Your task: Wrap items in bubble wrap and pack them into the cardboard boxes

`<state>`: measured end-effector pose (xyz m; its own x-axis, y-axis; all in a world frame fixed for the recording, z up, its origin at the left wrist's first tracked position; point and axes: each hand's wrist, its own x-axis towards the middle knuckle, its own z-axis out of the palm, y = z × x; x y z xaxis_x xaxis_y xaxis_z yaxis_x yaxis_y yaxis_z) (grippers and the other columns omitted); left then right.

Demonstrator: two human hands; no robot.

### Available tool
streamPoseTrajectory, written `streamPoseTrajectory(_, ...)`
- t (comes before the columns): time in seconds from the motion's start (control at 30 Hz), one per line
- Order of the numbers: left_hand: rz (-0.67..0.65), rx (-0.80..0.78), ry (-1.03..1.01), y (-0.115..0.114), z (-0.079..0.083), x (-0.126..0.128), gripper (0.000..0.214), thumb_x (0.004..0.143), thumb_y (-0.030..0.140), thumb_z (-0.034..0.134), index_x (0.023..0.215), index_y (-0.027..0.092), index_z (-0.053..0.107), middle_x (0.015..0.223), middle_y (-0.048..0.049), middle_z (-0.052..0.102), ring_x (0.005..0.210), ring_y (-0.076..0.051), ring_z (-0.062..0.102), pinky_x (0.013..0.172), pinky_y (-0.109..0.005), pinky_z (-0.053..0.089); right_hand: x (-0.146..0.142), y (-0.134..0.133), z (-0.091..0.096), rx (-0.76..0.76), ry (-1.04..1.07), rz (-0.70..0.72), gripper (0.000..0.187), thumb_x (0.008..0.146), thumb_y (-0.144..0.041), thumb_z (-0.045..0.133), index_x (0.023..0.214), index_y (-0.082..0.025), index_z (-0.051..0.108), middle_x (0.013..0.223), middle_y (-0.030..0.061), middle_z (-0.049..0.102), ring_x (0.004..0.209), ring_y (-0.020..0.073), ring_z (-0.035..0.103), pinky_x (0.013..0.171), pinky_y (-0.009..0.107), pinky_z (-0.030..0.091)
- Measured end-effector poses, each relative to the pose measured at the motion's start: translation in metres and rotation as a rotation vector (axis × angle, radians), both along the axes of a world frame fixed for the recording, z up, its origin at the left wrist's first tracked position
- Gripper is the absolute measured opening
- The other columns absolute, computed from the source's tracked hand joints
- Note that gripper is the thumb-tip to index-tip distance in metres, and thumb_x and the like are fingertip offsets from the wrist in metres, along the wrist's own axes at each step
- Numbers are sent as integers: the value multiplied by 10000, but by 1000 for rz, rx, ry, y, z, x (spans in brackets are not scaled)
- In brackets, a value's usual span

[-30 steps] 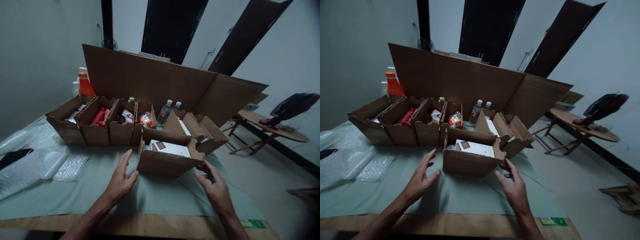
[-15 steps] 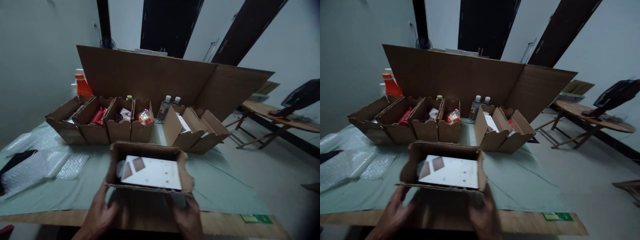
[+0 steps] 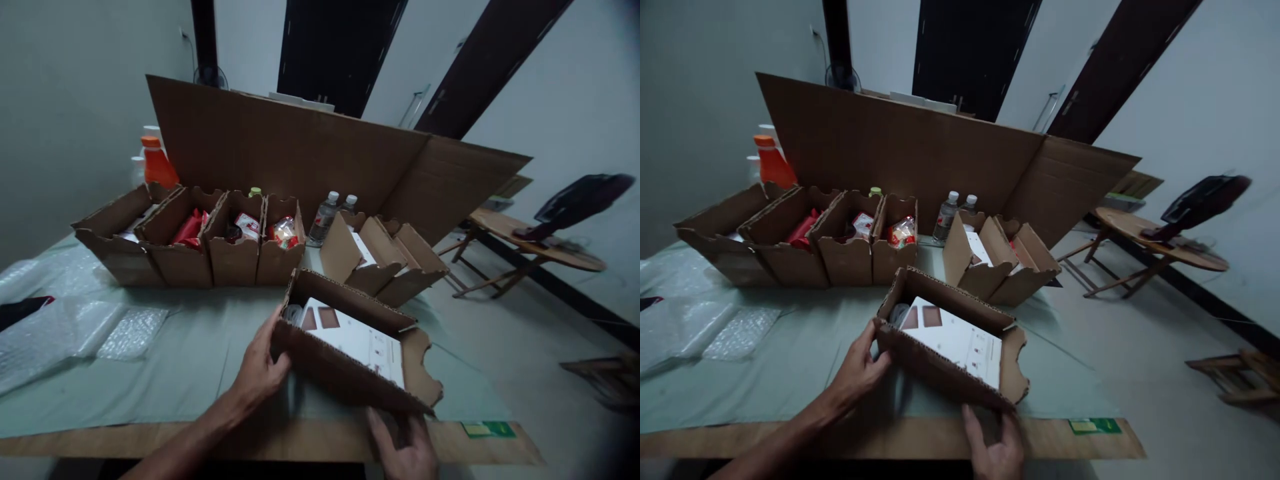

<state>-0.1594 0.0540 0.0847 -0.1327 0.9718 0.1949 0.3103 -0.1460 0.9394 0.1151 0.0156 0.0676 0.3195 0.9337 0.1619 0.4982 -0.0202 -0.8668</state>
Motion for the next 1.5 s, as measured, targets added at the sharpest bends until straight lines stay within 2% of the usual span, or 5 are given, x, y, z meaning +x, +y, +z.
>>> streamPoseTrajectory(0.23,-7,-8,56,59,-15,1,591,806,207,589,1388,152,507,1406,-157,556,1246,-311,557,1007,-464,509,21,37,8,13,278,176,646,801,-583,683,1323,-219,574,1300,136,677,1217,326,631,991,390,531)
streamPoseTrajectory(0.4,165,58,66,42,-46,20,641,876,242,560,1479,147,365,1443,-195,420,1363,-311,442,1150,-537,379,32,71,-1,-69,245,184,742,713,-625,734,1311,-204,612,1241,157,712,1169,344,660,979,431,544)
streamPoseTrajectory(0.8,-312,97,59,28,-46,53,1070,775,573,740,1610,260,150,1692,-172,82,1543,-423,135,1202,-658,234,18,83,3,-236,68,232,484,658,-580,703,961,-211,779,1029,130,791,1017,382,729,827,439,605)
streamPoseTrajectory(1.17,-275,191,92,30,-49,38,790,913,390,613,1595,284,227,1666,-144,240,1524,-359,263,1213,-595,286,-13,85,16,-230,-163,228,419,716,-589,633,910,-241,764,898,99,804,839,344,760,713,391,611)
streamPoseTrajectory(1.5,-241,280,110,30,-52,37,846,849,270,612,1597,263,216,1650,-141,288,1503,-362,311,1195,-591,327,-10,74,4,-303,-335,214,448,781,-617,579,953,-258,784,975,72,802,890,296,752,753,343,578)
